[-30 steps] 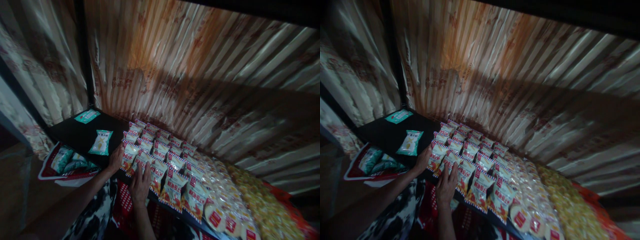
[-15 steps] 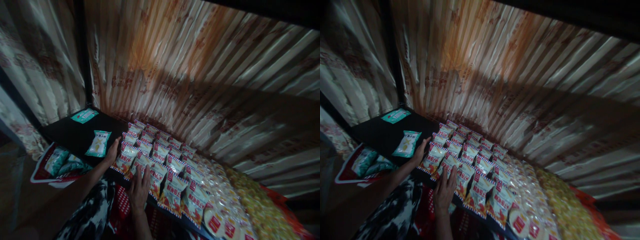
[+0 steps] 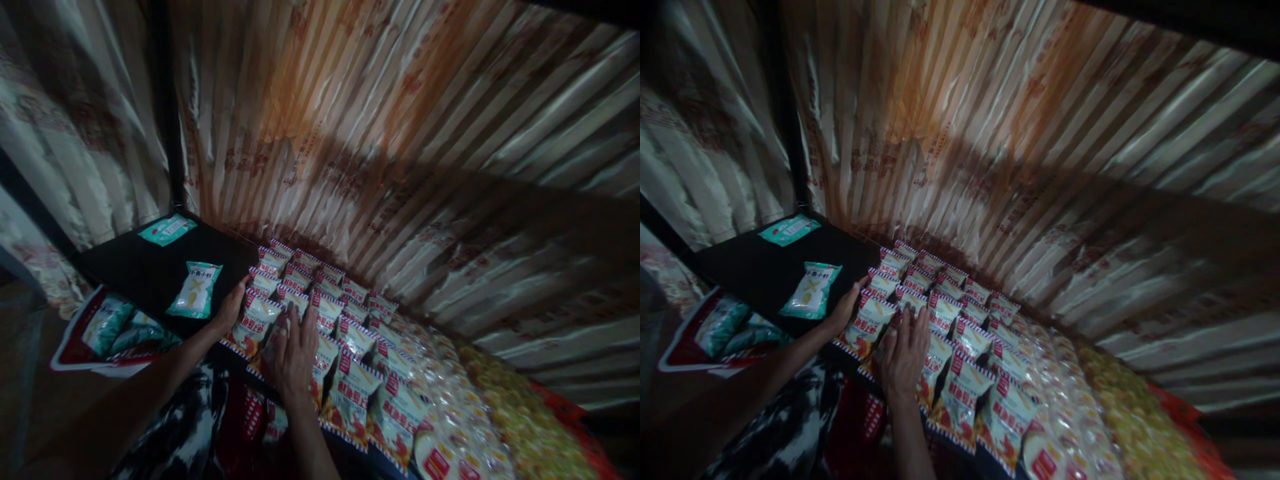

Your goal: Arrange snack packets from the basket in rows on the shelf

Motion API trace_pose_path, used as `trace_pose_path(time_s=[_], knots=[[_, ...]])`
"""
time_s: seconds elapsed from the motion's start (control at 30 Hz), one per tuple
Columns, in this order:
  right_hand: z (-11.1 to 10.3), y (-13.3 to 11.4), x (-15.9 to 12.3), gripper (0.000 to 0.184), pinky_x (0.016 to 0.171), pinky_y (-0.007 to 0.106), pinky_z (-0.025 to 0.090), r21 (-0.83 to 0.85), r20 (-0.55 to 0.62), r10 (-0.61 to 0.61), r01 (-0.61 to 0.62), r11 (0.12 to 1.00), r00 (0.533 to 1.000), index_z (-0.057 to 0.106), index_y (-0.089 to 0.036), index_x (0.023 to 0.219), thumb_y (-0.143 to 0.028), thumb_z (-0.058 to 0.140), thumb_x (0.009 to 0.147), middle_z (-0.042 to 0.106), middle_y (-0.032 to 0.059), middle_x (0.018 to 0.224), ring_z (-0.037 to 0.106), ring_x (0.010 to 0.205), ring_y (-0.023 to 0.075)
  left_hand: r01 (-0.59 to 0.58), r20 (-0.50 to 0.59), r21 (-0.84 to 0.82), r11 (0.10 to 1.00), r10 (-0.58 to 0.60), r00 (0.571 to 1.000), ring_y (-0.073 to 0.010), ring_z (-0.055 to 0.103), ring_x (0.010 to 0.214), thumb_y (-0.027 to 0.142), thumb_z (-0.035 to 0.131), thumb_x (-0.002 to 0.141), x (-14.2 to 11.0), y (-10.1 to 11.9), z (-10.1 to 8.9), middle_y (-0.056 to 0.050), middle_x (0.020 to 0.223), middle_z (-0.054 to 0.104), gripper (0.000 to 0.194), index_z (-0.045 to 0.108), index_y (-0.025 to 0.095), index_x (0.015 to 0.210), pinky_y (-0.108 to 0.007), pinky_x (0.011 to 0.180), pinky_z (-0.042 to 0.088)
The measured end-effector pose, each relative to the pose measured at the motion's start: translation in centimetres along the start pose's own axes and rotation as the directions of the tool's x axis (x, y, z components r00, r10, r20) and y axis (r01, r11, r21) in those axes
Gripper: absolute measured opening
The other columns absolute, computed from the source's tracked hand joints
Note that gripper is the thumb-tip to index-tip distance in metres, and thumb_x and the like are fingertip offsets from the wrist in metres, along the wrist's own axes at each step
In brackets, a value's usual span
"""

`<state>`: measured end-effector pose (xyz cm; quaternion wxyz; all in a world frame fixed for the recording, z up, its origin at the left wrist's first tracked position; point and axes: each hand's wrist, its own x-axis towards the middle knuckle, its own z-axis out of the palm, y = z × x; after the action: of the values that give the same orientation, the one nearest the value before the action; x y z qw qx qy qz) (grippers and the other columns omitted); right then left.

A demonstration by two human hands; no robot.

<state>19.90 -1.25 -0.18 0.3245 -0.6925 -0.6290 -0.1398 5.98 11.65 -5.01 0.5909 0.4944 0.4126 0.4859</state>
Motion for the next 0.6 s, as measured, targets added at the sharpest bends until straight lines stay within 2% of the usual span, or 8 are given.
trace_pose_path(time_s=[0.07,0.17,0.23,0.33,0.43,0.6], knots=[[-0.1,0.4,1.5,0.045,0.105,0.054,0.030,0.012,0.053,0.013,-0.013,1.000,0.999,0.035,-0.019,0.138,-0.029,0.032,0.094,0.015,0.0123,0.152,0.015,0.139,0.0279,0.026,-0.058,-0.014,1.000,-0.027,0.998,-0.0200,0.036,0.132,0.060,0.033,0.087,0.7,0.3,-0.2,-0.006,0.139,0.045,0.063,0.049,0.018,0.131,-0.032,0.112,0.024],[0.2,1.3,3.8,0.044,0.105,0.052,0.031,0.009,0.089,-0.002,0.001,1.000,0.996,0.043,-0.016,0.133,-0.032,0.029,0.095,0.026,0.0145,0.148,0.020,0.138,0.0262,0.123,-0.138,-0.092,0.988,-0.135,0.981,-0.0187,0.035,0.132,0.056,0.023,0.091,2.7,1.3,-0.3,-0.011,0.142,0.040,0.064,0.046,0.012,0.132,-0.030,0.112,0.022],[0.7,1.9,5.4,0.045,0.105,0.052,0.030,-0.009,0.104,-0.002,0.003,1.000,0.995,0.045,-0.014,0.131,-0.034,0.029,0.095,0.030,0.0155,0.147,0.019,0.138,0.0260,0.160,-0.116,-0.151,0.975,-0.178,0.977,-0.0176,0.034,0.133,0.054,0.014,0.093,4.3,2.0,-0.1,-0.010,0.144,0.037,0.065,0.043,0.013,0.134,-0.030,0.112,0.023],[1.6,2.4,7.5,0.046,0.106,0.050,0.030,-0.035,0.174,-0.019,0.026,0.999,0.985,0.046,-0.013,0.131,-0.036,0.029,0.095,0.034,0.0160,0.144,0.020,0.138,0.0261,0.185,-0.078,-0.171,0.968,-0.201,0.977,-0.0191,0.032,0.134,0.057,0.010,0.091,6.6,2.7,0.4,-0.009,0.143,0.039,0.068,0.048,0.016,0.130,-0.033,0.111,0.024],[2.5,2.6,8.7,0.049,0.106,0.047,0.030,-0.039,0.226,-0.030,0.040,0.998,0.974,0.043,-0.011,0.134,-0.037,0.028,0.095,0.034,0.0166,0.144,0.021,0.138,0.0265,0.217,-0.008,-0.194,0.957,-0.223,0.975,-0.0210,0.034,0.133,0.061,0.011,0.089,8.4,2.9,0.8,-0.008,0.139,0.044,0.071,0.055,0.018,0.124,-0.036,0.111,0.026],[3.9,2.7,9.3,0.051,0.105,0.047,0.031,-0.029,0.262,-0.027,0.035,0.999,0.965,0.039,-0.007,0.136,-0.035,0.030,0.094,0.039,0.0201,0.140,0.026,0.136,0.0270,0.281,0.144,-0.213,0.936,-0.255,0.956,-0.0273,0.044,0.126,0.075,0.017,0.080,10.1,2.3,1.5,-0.010,0.122,0.061,0.080,0.063,0.019,0.112,-0.040,0.099,0.041]])
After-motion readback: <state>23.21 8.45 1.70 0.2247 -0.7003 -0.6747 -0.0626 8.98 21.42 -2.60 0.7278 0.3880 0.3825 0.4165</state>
